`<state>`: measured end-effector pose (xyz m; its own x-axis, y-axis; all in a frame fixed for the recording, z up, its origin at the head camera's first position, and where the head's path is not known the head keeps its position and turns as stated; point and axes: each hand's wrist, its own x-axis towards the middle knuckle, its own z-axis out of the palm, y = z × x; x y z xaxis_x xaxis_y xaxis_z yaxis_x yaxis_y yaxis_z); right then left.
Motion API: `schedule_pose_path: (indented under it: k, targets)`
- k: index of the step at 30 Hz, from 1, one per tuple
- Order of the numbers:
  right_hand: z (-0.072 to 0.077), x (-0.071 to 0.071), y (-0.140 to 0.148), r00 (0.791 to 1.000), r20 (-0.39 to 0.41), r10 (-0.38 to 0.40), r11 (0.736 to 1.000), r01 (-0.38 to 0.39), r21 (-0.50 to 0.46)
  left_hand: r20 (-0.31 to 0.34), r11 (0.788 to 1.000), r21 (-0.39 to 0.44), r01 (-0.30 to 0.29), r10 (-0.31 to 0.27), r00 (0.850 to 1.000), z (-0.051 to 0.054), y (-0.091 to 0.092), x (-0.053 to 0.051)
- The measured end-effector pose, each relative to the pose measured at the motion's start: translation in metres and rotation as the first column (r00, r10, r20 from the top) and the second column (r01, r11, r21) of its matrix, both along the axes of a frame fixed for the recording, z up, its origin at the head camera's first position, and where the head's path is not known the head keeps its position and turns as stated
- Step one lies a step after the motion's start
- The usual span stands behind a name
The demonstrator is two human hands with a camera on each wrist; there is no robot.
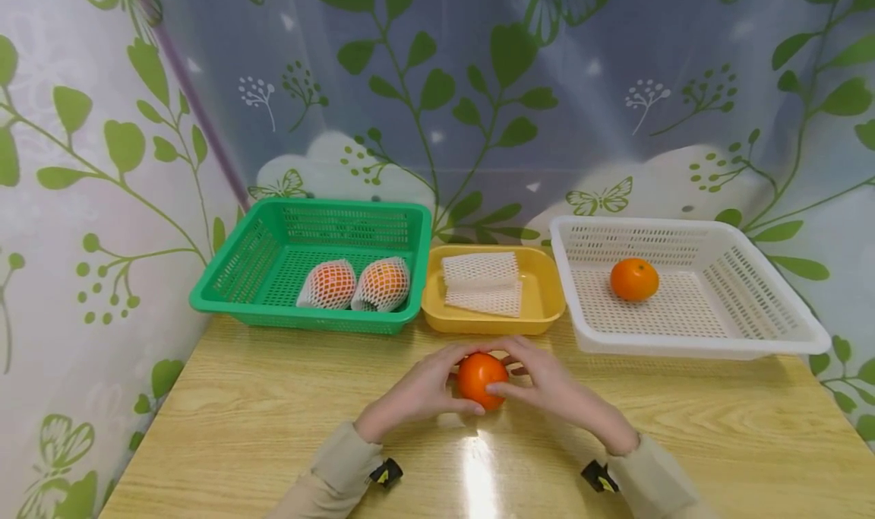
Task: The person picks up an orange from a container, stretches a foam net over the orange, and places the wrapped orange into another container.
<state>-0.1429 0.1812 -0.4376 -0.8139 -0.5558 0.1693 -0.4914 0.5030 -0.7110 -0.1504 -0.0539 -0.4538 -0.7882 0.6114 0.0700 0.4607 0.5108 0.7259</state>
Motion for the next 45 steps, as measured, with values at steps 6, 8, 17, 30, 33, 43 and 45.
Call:
schedule_pose_path:
  k: [6, 8, 17, 30, 33, 43, 45]
  targets:
    - [0.016, -0.027, -0.006, 0.969, -0.202, -0.143, 0.989, 0.132, -0.069, 0.011, 1.0, -0.015, 0.004, -0.004, 1.0, 0.002, -0.002, 0.0]
    - [0.019, -0.039, -0.008, 0.943, -0.269, -0.195, 0.981, 0.183, -0.071, 0.011, 1.0, -0.016, 0.005, -0.004, 1.0, 0.002, -0.002, 0.0]
    - [0.014, -0.087, -0.019, 0.803, -0.53, -0.272, 0.928, 0.365, 0.076, -0.005, 1.0, -0.009, 0.011, -0.011, 1.0, 0.001, 0.0, 0.0]
    - [-0.003, -0.122, -0.027, 0.788, -0.545, -0.285, 0.866, 0.456, 0.206, 0.017, 0.999, -0.033, -0.005, 0.006, 1.0, 0.001, 0.001, 0.001]
    - [-0.004, -0.12, -0.026, 0.752, -0.568, -0.335, 0.858, 0.492, 0.145, 0.021, 0.999, -0.038, -0.003, 0.003, 1.0, 0.002, 0.001, 0.002]
    - [0.015, -0.104, -0.024, 0.633, -0.635, -0.443, 0.865, 0.487, -0.118, -0.004, 0.999, -0.026, 0.038, -0.038, 0.999, 0.003, 0.002, 0.005]
    - [0.022, -0.099, -0.024, 0.625, -0.631, -0.46, 0.867, 0.469, -0.168, -0.003, 0.999, -0.025, 0.041, -0.042, 0.999, 0.002, 0.002, 0.005]
